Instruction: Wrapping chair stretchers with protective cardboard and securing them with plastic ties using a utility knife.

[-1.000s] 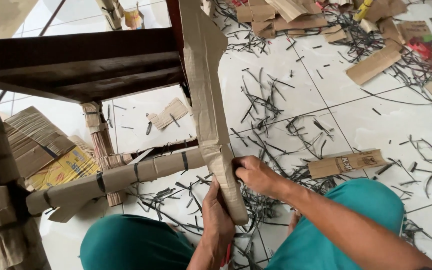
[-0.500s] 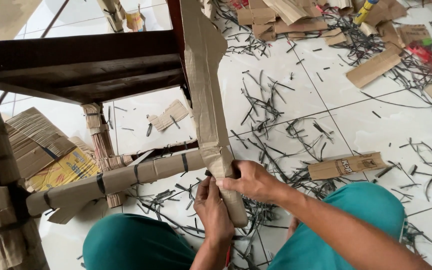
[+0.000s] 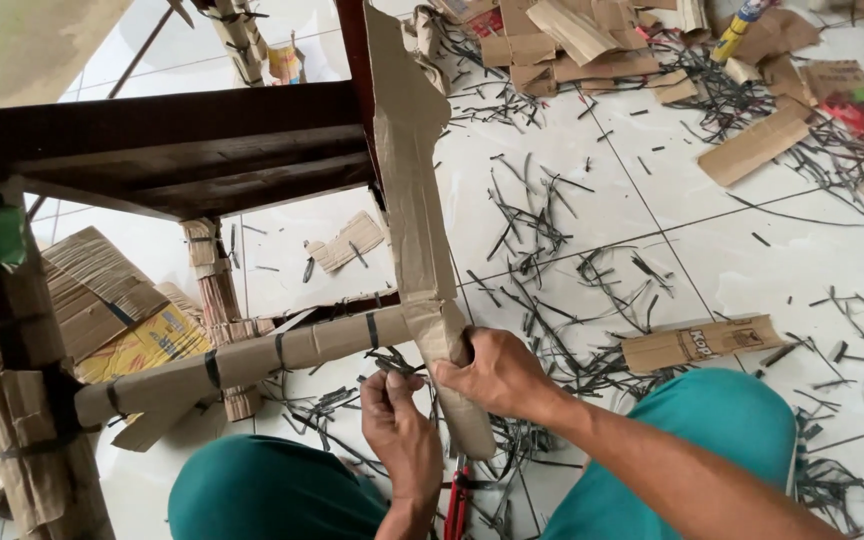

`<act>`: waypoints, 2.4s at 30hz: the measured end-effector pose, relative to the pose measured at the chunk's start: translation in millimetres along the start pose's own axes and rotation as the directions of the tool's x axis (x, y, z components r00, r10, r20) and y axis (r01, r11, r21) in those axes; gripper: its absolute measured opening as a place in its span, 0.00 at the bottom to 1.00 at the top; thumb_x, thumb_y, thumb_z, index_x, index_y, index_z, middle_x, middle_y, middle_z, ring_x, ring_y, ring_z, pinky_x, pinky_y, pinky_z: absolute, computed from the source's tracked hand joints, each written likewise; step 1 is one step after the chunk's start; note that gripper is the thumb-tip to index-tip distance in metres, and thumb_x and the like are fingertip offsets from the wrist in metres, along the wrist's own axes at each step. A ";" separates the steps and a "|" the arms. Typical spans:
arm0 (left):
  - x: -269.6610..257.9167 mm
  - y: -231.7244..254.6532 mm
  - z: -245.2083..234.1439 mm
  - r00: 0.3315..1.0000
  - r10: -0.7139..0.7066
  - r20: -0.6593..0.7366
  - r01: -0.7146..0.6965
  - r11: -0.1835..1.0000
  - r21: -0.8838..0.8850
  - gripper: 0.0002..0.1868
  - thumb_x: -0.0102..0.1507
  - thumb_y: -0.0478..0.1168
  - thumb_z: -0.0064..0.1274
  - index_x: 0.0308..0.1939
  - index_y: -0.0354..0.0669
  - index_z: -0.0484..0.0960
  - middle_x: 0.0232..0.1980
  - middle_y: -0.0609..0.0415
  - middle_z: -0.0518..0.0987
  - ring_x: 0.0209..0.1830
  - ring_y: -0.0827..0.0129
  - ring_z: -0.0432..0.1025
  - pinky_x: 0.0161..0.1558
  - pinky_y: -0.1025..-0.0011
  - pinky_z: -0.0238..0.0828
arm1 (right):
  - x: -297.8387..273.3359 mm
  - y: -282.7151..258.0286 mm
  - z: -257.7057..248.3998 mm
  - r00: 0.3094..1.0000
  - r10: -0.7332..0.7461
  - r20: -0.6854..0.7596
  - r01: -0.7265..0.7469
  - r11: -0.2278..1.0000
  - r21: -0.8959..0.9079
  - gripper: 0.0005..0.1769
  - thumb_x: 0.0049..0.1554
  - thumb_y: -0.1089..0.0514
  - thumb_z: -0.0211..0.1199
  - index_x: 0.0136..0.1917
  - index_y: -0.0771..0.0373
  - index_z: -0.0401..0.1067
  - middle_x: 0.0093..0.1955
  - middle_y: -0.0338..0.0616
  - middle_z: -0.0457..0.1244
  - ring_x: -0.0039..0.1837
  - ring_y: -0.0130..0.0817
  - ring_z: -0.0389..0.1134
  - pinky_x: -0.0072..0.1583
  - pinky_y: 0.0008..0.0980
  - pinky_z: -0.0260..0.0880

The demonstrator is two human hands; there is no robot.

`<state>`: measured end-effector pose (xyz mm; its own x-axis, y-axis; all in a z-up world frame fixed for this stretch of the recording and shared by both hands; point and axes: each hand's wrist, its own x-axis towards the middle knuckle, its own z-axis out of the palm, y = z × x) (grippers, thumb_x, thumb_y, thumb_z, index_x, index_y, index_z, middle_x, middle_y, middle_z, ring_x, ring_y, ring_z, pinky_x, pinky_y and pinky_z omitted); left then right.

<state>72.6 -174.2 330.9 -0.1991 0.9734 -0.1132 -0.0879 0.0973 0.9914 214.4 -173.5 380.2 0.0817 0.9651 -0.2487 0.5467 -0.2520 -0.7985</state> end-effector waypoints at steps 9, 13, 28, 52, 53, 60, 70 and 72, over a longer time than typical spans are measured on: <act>18.8 37.8 -16.5 0.659 0.537 0.527 -0.689 0.711 0.136 0.02 0.69 0.30 0.46 0.43 0.40 0.70 0.37 0.52 0.77 0.30 0.67 0.70 0.31 0.69 0.67 | -13.9 -35.7 -11.9 0.965 0.261 -0.034 -0.260 0.965 0.037 0.24 0.51 0.38 0.60 0.52 0.56 0.63 0.39 0.37 0.65 0.39 0.31 0.66 0.40 0.32 0.66; 31.5 53.0 0.3 0.685 0.317 0.656 -0.604 0.750 0.268 0.05 0.68 0.34 0.47 0.42 0.37 0.78 0.36 0.50 0.80 0.29 0.64 0.73 0.30 0.66 0.69 | -10.2 -10.6 5.2 0.974 0.191 -0.122 -0.187 0.982 0.039 0.35 0.51 0.30 0.61 0.55 0.58 0.57 0.38 0.41 0.68 0.35 0.37 0.70 0.33 0.36 0.66; 62.5 85.9 29.1 0.479 0.041 0.877 -0.588 0.757 0.286 0.04 0.66 0.32 0.49 0.37 0.40 0.77 0.35 0.52 0.81 0.30 0.65 0.74 0.31 0.68 0.69 | -13.2 28.4 2.4 0.944 -0.266 -0.195 0.303 0.933 0.194 0.17 0.64 0.43 0.47 0.55 0.57 0.58 0.35 0.40 0.63 0.32 0.33 0.65 0.32 0.34 0.64; 32.9 38.8 19.0 0.485 0.443 0.754 -0.855 0.424 0.300 0.12 0.67 0.34 0.53 0.53 0.34 0.81 0.52 0.48 0.73 0.34 0.58 0.77 0.31 0.63 0.85 | -8.3 13.9 -19.2 0.948 -0.094 -0.305 0.174 0.954 0.246 0.15 0.67 0.47 0.54 0.42 0.58 0.64 0.26 0.36 0.57 0.28 0.26 0.54 0.30 0.31 0.58; 31.9 40.0 18.7 0.476 0.446 0.758 -0.859 0.420 0.292 0.12 0.67 0.33 0.52 0.53 0.33 0.81 0.51 0.48 0.72 0.34 0.59 0.76 0.31 0.63 0.84 | -9.0 13.4 -21.2 0.945 -0.120 -0.306 0.195 0.953 0.230 0.15 0.66 0.48 0.55 0.43 0.58 0.65 0.25 0.34 0.55 0.27 0.25 0.52 0.29 0.30 0.55; 37.2 39.8 17.9 0.552 0.476 0.684 -0.767 0.611 0.194 0.09 0.66 0.31 0.53 0.48 0.33 0.85 0.49 0.49 0.78 0.43 0.59 0.79 0.40 0.67 0.81 | -14.4 0.3 -43.3 0.952 -0.122 -0.281 0.207 0.933 0.296 0.09 0.62 0.52 0.61 0.47 0.58 0.68 0.37 0.37 0.63 0.38 0.27 0.63 0.40 0.27 0.69; 42.7 45.4 16.1 0.584 0.478 0.657 -0.668 0.743 0.053 0.09 0.67 0.29 0.51 0.48 0.37 0.84 0.40 0.50 0.86 0.34 0.67 0.83 0.33 0.73 0.83 | -28.8 -22.4 -72.4 0.996 -0.090 -0.028 0.093 0.977 0.193 0.20 0.56 0.55 0.61 0.62 0.57 0.66 0.37 0.42 0.68 0.36 0.31 0.63 0.40 0.33 0.64; 42.3 46.0 16.5 0.596 0.449 0.666 -0.645 0.761 0.064 0.10 0.67 0.30 0.50 0.50 0.37 0.84 0.39 0.49 0.86 0.33 0.67 0.84 0.34 0.72 0.87 | -28.5 -22.9 -71.0 0.990 -0.137 -0.027 0.139 0.980 0.142 0.20 0.57 0.59 0.59 0.63 0.56 0.66 0.33 0.38 0.65 0.33 0.28 0.59 0.38 0.30 0.62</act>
<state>76.2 -125.1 372.8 0.4915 0.7619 0.4218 0.1244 -0.5408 0.8319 258.7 -190.2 444.5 0.0290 0.9921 -0.1220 0.4291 -0.1226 -0.8949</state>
